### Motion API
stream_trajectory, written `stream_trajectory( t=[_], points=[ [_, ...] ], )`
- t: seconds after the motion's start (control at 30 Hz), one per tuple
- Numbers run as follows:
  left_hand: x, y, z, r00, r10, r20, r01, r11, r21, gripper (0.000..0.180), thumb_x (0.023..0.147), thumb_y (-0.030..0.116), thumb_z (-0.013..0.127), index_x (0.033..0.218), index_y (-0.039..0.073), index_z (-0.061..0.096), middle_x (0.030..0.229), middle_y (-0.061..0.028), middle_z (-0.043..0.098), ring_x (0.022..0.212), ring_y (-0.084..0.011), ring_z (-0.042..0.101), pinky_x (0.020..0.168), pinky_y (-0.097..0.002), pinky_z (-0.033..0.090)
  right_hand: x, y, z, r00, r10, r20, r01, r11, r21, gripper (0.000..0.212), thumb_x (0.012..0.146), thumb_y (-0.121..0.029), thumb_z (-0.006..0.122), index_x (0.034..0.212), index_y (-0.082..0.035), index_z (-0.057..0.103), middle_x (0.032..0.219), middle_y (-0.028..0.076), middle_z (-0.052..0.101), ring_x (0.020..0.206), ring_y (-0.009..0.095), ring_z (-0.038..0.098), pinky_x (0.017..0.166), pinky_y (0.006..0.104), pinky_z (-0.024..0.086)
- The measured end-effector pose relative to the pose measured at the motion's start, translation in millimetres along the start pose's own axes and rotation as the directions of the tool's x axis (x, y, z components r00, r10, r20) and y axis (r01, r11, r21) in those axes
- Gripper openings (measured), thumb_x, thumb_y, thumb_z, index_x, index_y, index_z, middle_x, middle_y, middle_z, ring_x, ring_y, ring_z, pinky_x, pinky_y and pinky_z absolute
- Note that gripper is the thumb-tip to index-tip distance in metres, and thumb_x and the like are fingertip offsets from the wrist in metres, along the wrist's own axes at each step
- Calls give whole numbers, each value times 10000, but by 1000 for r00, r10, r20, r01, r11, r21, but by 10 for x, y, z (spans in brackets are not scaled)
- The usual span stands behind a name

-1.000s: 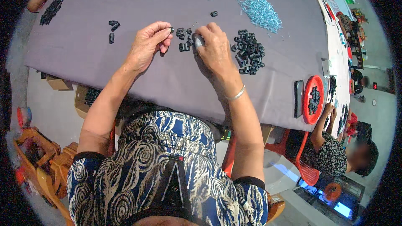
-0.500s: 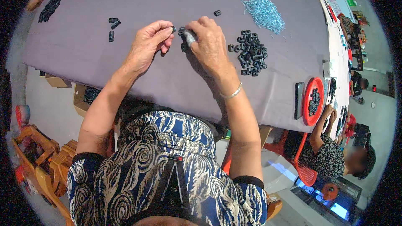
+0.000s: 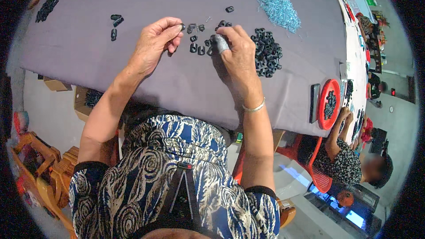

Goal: The person assembles plastic cord locks by hand, picking up components from the table and fitting the pieces together one by one.

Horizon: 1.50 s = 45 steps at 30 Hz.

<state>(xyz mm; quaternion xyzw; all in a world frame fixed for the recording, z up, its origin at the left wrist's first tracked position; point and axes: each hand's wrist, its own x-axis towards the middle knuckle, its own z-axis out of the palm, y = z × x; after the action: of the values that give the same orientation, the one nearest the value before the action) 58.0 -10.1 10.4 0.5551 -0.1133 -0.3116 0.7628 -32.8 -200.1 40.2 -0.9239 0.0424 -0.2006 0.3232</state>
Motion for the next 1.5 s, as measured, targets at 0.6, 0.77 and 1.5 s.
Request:
stream_trajectory(
  t=[0.6,0.77,1.5],
  points=[
    [-158,-18,133,997,-74,35,78,988,-136,197,939,180,572,1057,23,585,843,-7,600,664,-44,536,561,-175,447,100,-52,-1,922,-222,316,334,870,-363,320,690,71,578,981,-54,627,868,120,540,851,313,559,757,416,483],
    [-150,-38,157,997,-79,-9,77,988,-134,203,939,177,571,1062,14,582,840,-9,599,664,-46,535,558,-176,446,83,-11,26,973,-151,175,180,970,-161,285,718,62,578,976,-46,637,871,105,591,771,265,613,651,324,497],
    [-137,-104,160,1000,10,-4,-10,998,58,241,938,158,568,1101,-18,580,833,-30,605,675,-51,538,573,-181,451,-605,-158,-83,965,-211,156,254,903,-346,354,609,47,596,950,-48,604,872,88,536,834,268,518,698,365,430]
  ],
)
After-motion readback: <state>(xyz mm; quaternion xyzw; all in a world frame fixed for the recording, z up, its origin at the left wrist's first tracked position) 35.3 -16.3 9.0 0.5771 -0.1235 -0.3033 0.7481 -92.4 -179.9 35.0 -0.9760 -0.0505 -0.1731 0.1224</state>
